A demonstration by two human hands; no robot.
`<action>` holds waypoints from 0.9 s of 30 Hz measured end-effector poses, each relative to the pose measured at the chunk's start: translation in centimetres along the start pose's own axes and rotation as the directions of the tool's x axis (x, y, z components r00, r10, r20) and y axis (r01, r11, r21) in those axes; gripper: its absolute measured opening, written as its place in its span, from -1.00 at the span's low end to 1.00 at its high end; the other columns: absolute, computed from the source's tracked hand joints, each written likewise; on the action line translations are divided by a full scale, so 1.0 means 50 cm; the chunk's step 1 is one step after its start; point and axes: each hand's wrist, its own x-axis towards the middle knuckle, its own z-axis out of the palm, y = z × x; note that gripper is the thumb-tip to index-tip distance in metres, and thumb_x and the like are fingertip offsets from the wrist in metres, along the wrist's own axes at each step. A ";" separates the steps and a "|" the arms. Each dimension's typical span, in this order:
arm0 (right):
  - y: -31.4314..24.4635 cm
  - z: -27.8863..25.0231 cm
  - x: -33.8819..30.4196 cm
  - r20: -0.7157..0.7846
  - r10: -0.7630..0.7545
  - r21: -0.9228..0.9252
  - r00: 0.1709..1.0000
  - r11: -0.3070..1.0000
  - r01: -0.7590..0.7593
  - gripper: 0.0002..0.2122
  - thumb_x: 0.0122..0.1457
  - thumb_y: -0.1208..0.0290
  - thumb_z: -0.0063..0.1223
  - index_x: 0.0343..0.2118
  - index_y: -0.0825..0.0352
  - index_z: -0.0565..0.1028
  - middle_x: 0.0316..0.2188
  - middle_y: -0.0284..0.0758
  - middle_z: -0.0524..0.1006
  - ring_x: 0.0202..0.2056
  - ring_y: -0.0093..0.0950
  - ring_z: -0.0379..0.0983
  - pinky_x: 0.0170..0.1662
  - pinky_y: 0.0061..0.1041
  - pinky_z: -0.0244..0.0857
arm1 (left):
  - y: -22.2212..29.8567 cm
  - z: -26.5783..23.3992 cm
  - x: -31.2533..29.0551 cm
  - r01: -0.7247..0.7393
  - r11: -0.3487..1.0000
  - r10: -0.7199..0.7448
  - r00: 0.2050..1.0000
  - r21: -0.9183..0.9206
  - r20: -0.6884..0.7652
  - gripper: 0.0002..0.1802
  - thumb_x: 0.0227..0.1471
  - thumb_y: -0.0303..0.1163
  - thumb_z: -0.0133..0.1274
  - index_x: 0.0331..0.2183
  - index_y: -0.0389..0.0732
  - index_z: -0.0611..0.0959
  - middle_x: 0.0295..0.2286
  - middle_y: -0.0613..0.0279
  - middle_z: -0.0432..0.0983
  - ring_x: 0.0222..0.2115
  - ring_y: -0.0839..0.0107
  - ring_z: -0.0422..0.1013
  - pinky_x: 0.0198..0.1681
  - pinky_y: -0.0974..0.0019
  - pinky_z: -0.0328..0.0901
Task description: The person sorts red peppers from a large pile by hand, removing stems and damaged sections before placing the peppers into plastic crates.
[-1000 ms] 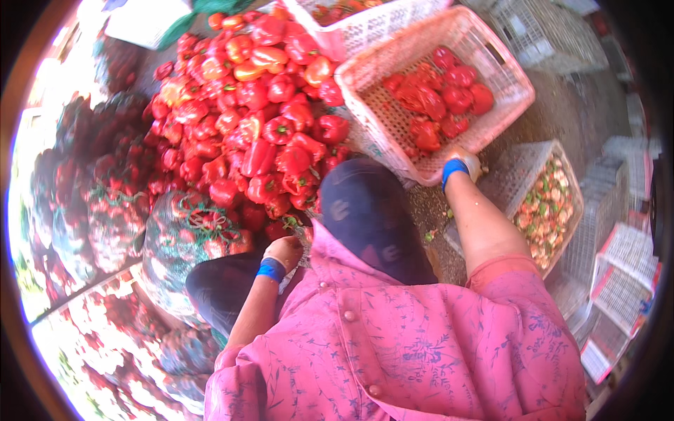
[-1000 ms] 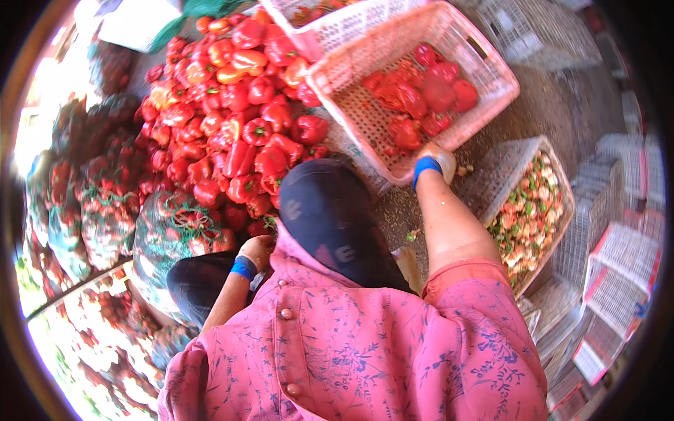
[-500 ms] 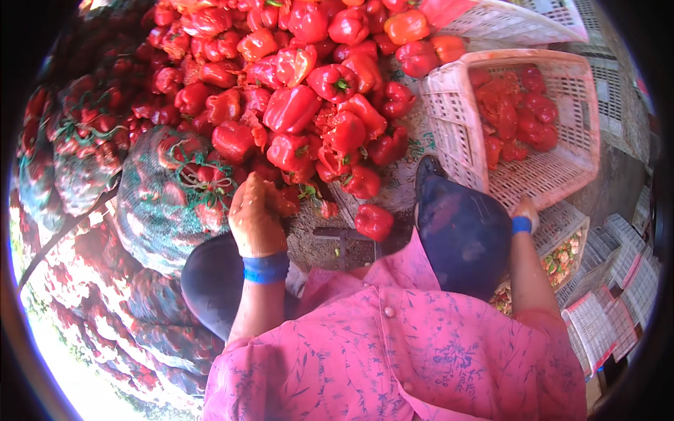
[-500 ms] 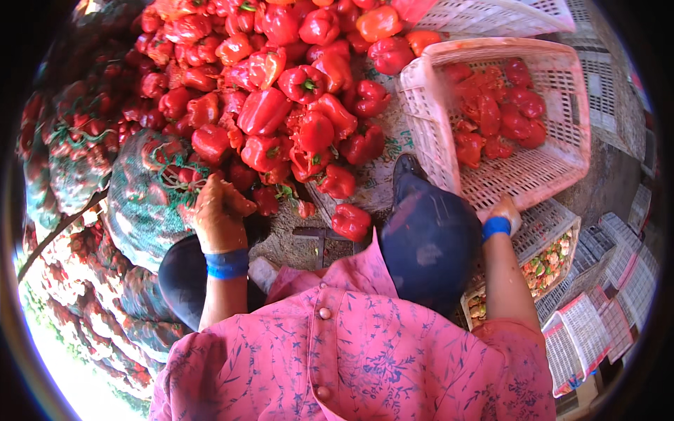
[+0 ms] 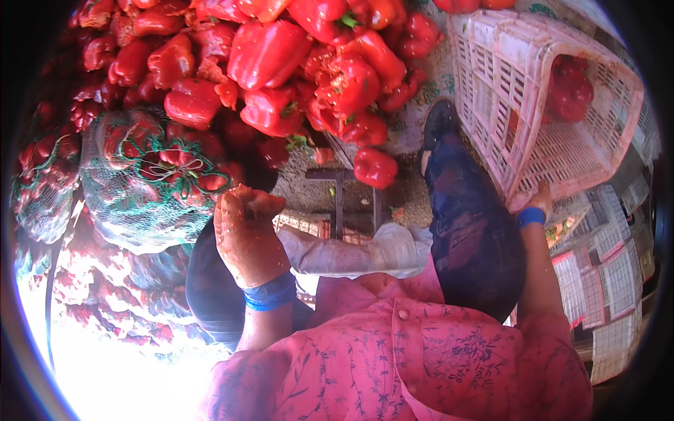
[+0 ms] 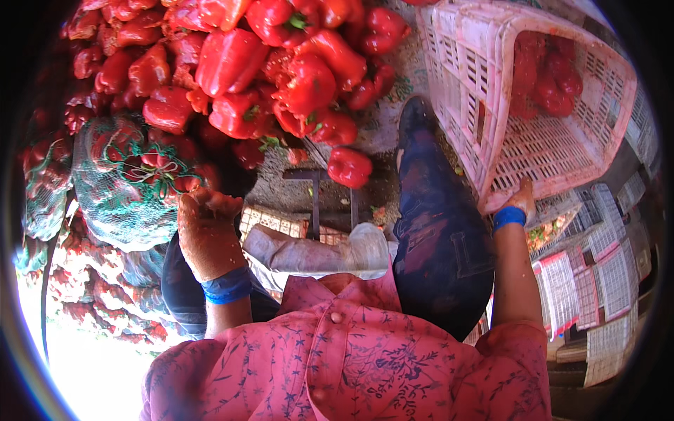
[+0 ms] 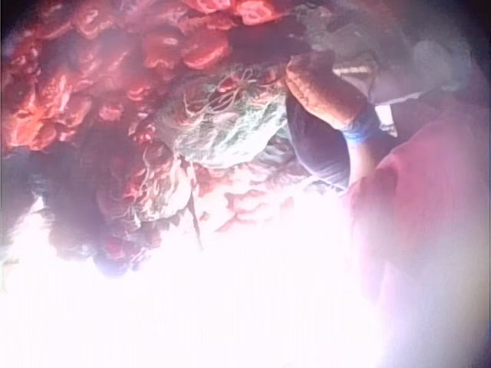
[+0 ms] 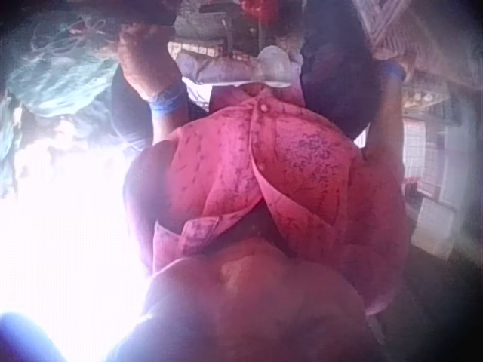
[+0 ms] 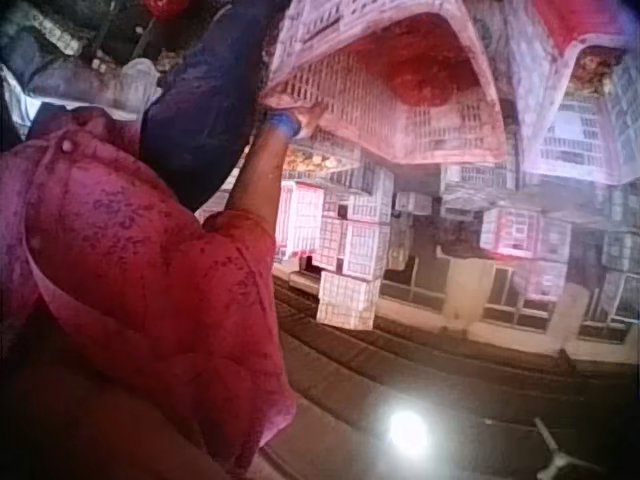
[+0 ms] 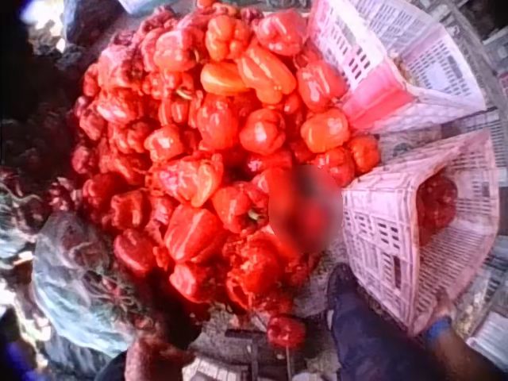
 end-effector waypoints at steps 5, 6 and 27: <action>0.008 0.003 0.007 -0.060 -0.090 -0.011 0.994 0.996 0.090 -0.38 0.08 0.08 0.29 0.04 0.53 0.49 -0.07 -0.15 0.52 -0.20 -0.31 0.47 -0.04 -0.27 0.39 | -0.042 -0.029 -0.027 0.056 0.998 -0.056 0.998 0.031 -0.007 -0.78 0.26 -0.27 0.05 -0.24 -0.25 0.58 -0.38 0.19 0.54 -0.38 0.37 0.47 -0.25 0.28 0.39; 0.009 0.002 0.006 -0.048 -0.106 0.013 0.993 0.994 0.107 -0.38 0.08 0.09 0.29 0.05 0.53 0.48 -0.06 -0.15 0.52 -0.20 -0.30 0.47 -0.04 -0.27 0.40 | -0.051 -0.038 -0.030 0.106 0.990 -0.106 0.994 0.097 -0.003 -0.78 0.26 -0.27 0.05 -0.24 -0.24 0.58 -0.37 0.19 0.55 -0.38 0.39 0.47 -0.25 0.30 0.39; 0.008 -0.017 0.008 0.130 -0.113 0.063 0.985 0.992 0.105 -0.31 0.20 0.11 0.16 0.26 0.49 0.27 0.16 -0.18 0.37 0.07 -0.25 0.36 0.16 -0.21 0.25 | -0.596 0.049 0.084 -0.861 -0.433 -0.465 0.466 0.266 0.753 -0.28 0.17 -0.09 -0.03 0.33 0.09 0.23 0.23 -0.19 0.18 0.23 -0.30 0.12 0.18 -0.38 0.04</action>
